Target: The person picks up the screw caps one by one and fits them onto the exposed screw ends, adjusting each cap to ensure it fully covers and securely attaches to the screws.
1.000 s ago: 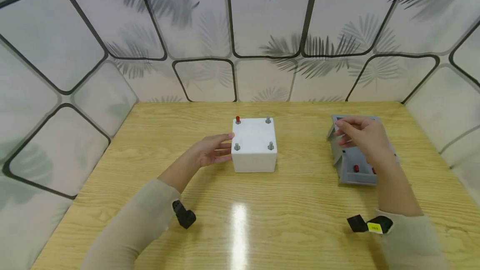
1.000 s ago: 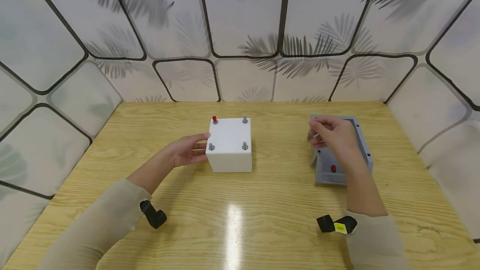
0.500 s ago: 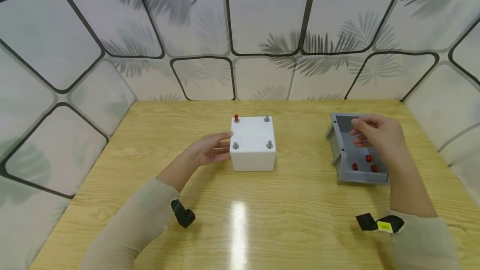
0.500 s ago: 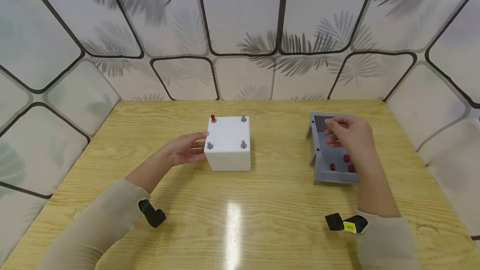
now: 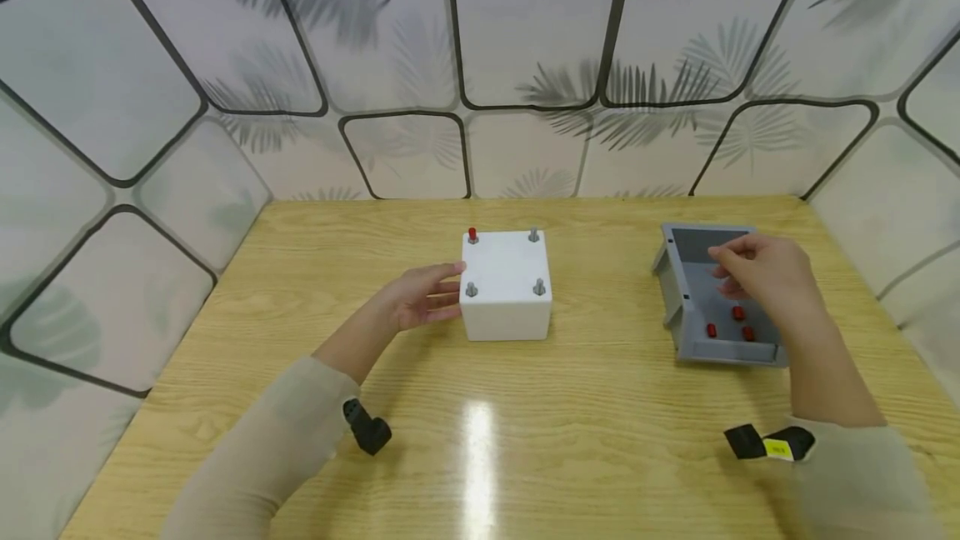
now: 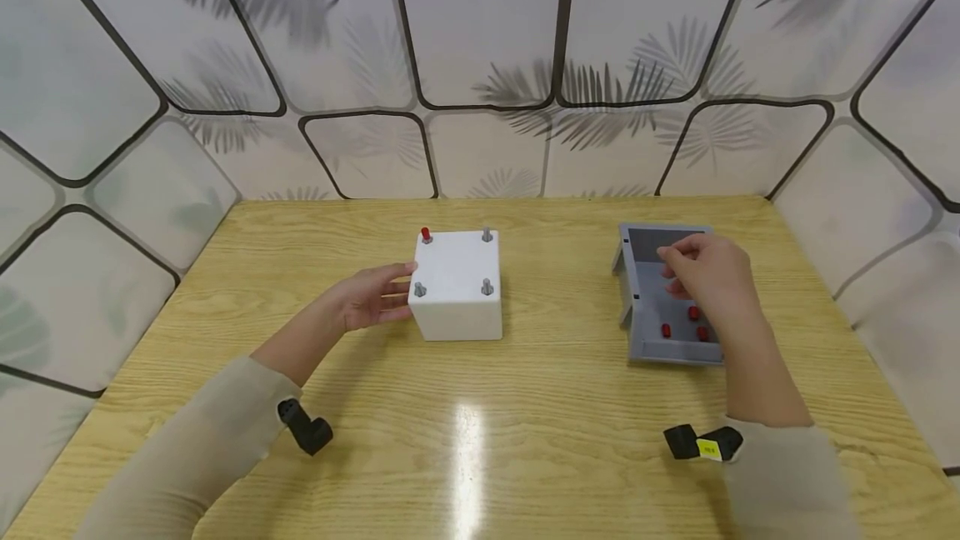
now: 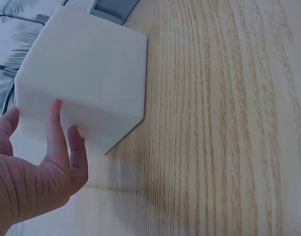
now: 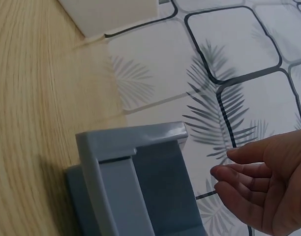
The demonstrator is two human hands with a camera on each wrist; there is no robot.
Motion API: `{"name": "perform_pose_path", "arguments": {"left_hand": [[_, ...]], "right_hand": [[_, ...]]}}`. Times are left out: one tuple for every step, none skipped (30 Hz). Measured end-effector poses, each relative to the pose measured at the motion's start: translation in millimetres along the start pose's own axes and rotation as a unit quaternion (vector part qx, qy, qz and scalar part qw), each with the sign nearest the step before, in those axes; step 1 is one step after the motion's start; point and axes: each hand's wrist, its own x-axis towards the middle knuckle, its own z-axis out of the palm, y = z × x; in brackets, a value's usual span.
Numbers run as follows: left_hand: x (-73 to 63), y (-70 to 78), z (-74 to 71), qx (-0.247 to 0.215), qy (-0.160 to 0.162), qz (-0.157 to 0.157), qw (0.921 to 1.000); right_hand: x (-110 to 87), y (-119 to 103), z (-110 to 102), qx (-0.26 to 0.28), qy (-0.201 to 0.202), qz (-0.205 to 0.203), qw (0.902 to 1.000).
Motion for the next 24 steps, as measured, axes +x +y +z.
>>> {"name": "perform_pose_path", "arguments": {"left_hand": [[-0.1,0.1,0.0,0.0,0.0,0.0,1.0],[-0.4,0.2,0.0,0.0,-0.001,0.001,1.0],[-0.5,0.3,0.0,0.001,-0.002,0.002,1.0],[-0.7,0.4,0.0,0.001,-0.004,0.003,1.0],[-0.8,0.5,-0.1,0.002,-0.006,0.003,1.0],[-0.8,0.6,-0.2,0.003,-0.007,0.004,1.0],[-0.7,0.8,-0.3,0.003,-0.008,0.004,1.0],[-0.9,1.2,-0.3,0.003,-0.009,0.004,0.9999],[-0.7,1.7,-0.5,0.002,-0.009,0.003,1.0],[-0.7,2.2,-0.5,0.001,-0.009,0.004,1.0],[-0.6,2.8,-0.5,0.0,-0.009,0.004,1.0],[-0.3,3.3,-0.5,-0.001,-0.009,0.005,0.9999],[-0.3,3.9,-0.6,-0.002,-0.009,0.004,0.9999],[-0.3,4.4,-0.7,-0.003,-0.009,0.006,0.9999],[-0.2,4.6,-1.0,-0.005,-0.01,0.006,0.9999],[-0.2,4.7,-1.2,-0.004,-0.011,0.007,0.9999],[-0.1,4.5,-1.5,-0.005,-0.011,0.007,0.9999],[-0.2,4.1,-2.0,-0.005,-0.012,0.007,0.9999],[-0.3,3.6,-2.1,-0.005,-0.012,0.006,0.9999],[-0.4,3.1,-2.3,-0.005,-0.013,0.005,0.9999],[-0.5,2.5,-2.2,-0.004,-0.013,0.004,0.9999],[-0.5,1.8,-2.2,-0.004,-0.014,0.004,0.9999],[-0.8,1.1,-2.0,-0.003,-0.014,0.004,0.9999],[-0.7,0.3,-2.0,-0.003,-0.014,0.004,0.9999]], "right_hand": [[0.9,0.2,-0.4,-0.017,-0.004,-0.001,0.9998],[1.8,0.2,-1.1,-0.032,-0.012,-0.002,0.9994],[2.9,0.5,-2.0,-0.048,-0.021,-0.003,0.9986],[3.8,0.6,-3.0,-0.064,-0.03,-0.005,0.9974],[5.2,1.1,-3.7,-0.079,-0.04,-0.008,0.9961],[6.3,1.3,-4.4,-0.091,-0.053,-0.009,0.9944],[7.6,1.7,-5.1,-0.104,-0.067,-0.009,0.9923],[9.0,2.0,-5.7,-0.11,-0.082,-0.008,0.9905],[10.3,2.4,-6.0,-0.119,-0.095,-0.006,0.9884],[11.5,2.8,-6.1,-0.125,-0.107,-0.005,0.9863],[13.0,3.2,-5.9,-0.133,-0.119,-0.005,0.9839],[14.1,3.4,-5.7,-0.138,-0.131,-0.003,0.9818],[15.4,3.9,-5.2,-0.138,-0.141,-0.002,0.9804],[16.5,4.5,-4.6,-0.139,-0.149,-0.002,0.979],[17.6,5.3,-3.8,-0.144,-0.157,-0.004,0.9772],[18.8,6.0,-2.7,-0.145,-0.164,-0.005,0.9756],[19.7,6.7,-1.1,-0.15,-0.172,-0.004,0.9735],[20.5,7.6,0.5,-0.154,-0.182,-0.003,0.9711],[21.2,8.9,2.2,-0.16,-0.192,-0.001,0.9684],[21.6,10.1,3.7,-0.169,-0.2,-0.001,0.9651],[21.9,11.4,5.4,-0.176,-0.207,0.001,0.9624],[21.9,12.8,7.2,-0.181,-0.211,0.004,0.9606],[21.8,14.4,8.9,-0.187,-0.214,0.005,0.9588],[21.9,16.0,10.5,-0.189,-0.215,0.005,0.9582]]}}
